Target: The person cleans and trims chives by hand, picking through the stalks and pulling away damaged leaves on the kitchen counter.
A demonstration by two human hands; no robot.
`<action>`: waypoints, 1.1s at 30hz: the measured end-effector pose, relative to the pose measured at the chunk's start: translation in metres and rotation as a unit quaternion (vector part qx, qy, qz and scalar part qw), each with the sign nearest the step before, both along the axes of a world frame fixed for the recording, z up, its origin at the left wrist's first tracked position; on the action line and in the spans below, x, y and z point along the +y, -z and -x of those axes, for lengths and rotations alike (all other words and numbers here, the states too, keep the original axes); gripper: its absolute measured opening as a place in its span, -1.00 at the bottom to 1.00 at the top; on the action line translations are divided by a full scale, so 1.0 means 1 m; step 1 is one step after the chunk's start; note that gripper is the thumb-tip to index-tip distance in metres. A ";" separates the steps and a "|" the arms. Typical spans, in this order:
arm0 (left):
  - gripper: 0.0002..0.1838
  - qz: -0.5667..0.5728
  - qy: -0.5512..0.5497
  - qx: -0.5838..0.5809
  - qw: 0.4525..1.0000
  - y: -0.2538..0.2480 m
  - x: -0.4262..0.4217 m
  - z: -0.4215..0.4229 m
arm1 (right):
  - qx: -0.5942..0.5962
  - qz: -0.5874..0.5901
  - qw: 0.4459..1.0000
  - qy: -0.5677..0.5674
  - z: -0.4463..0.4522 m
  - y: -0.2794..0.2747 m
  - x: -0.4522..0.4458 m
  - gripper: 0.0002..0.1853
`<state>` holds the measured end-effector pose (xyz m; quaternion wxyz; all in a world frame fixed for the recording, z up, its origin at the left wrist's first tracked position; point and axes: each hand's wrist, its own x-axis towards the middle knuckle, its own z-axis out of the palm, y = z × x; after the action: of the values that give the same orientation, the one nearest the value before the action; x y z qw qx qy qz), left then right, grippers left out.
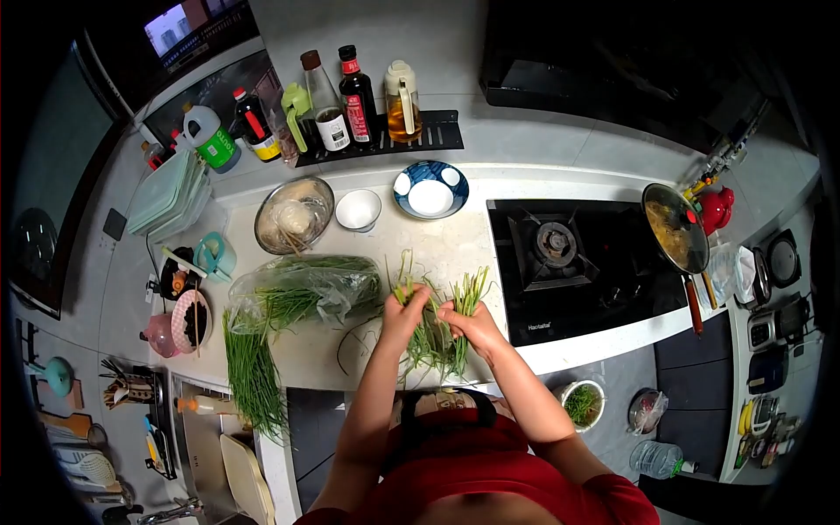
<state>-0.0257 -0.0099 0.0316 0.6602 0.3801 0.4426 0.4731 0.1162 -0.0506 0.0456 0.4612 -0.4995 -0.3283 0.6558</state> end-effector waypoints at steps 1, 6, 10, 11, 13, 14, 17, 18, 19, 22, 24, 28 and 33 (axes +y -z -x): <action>-0.78 0.040 -0.038 -0.019 0.998 0.001 0.002 0.001 | -0.005 0.001 1.000 -0.003 -0.001 0.000 -0.001 -0.90; -0.77 0.029 -0.049 0.045 0.997 -0.005 0.008 0.011 | 0.012 0.017 1.000 -0.006 -0.005 0.003 -0.003 -0.91; -0.71 -0.033 0.122 0.140 0.982 -0.009 -0.006 -0.002 | 0.026 0.003 1.000 -0.015 -0.005 0.006 -0.002 -0.91; -0.73 -0.046 0.087 0.137 0.986 -0.003 -0.006 -0.006 | 0.033 0.007 0.999 -0.016 -0.006 0.009 -0.002 -0.90; -0.75 -0.078 0.035 0.108 0.990 0.014 -0.001 -0.010 | 0.049 0.015 0.999 -0.016 -0.007 0.015 -0.003 -0.87; -0.74 -0.095 0.018 0.083 0.992 0.021 0.003 -0.009 | 0.054 0.019 0.998 -0.013 -0.008 0.015 -0.003 -0.88; -0.75 -0.082 0.039 0.123 0.988 0.015 0.003 -0.008 | 0.068 0.028 0.997 -0.020 -0.010 0.018 -0.002 -0.88; -0.76 -0.066 0.059 0.155 0.984 0.011 0.003 -0.008 | 0.072 0.030 0.996 -0.031 -0.011 0.020 -0.002 -0.87; -0.78 -0.087 0.069 0.140 0.984 0.009 0.001 -0.011 | 0.076 0.032 0.996 -0.042 -0.012 0.021 -0.002 -0.87; -0.83 -0.093 0.084 0.101 0.987 0.009 -0.002 -0.021 | 0.063 0.018 0.996 -0.068 -0.011 0.026 -0.001 -0.88; -0.83 -0.023 0.071 0.081 0.994 0.012 0.000 -0.021 | 0.084 0.031 0.995 -0.050 -0.013 0.021 -0.002 -0.83; -0.76 0.028 0.037 0.075 0.996 -0.011 -0.001 -0.016 | 0.125 0.033 0.992 -0.003 -0.018 0.012 -0.002 -0.78; -0.80 0.039 0.043 0.070 0.996 -0.003 0.002 -0.015 | 0.078 -0.007 0.997 -0.005 -0.022 0.021 0.000 -0.79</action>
<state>-0.0106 -0.0080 0.0349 0.6614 0.4050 0.4889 0.3994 0.1386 -0.0509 0.0247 0.4856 -0.4421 -0.2986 0.6925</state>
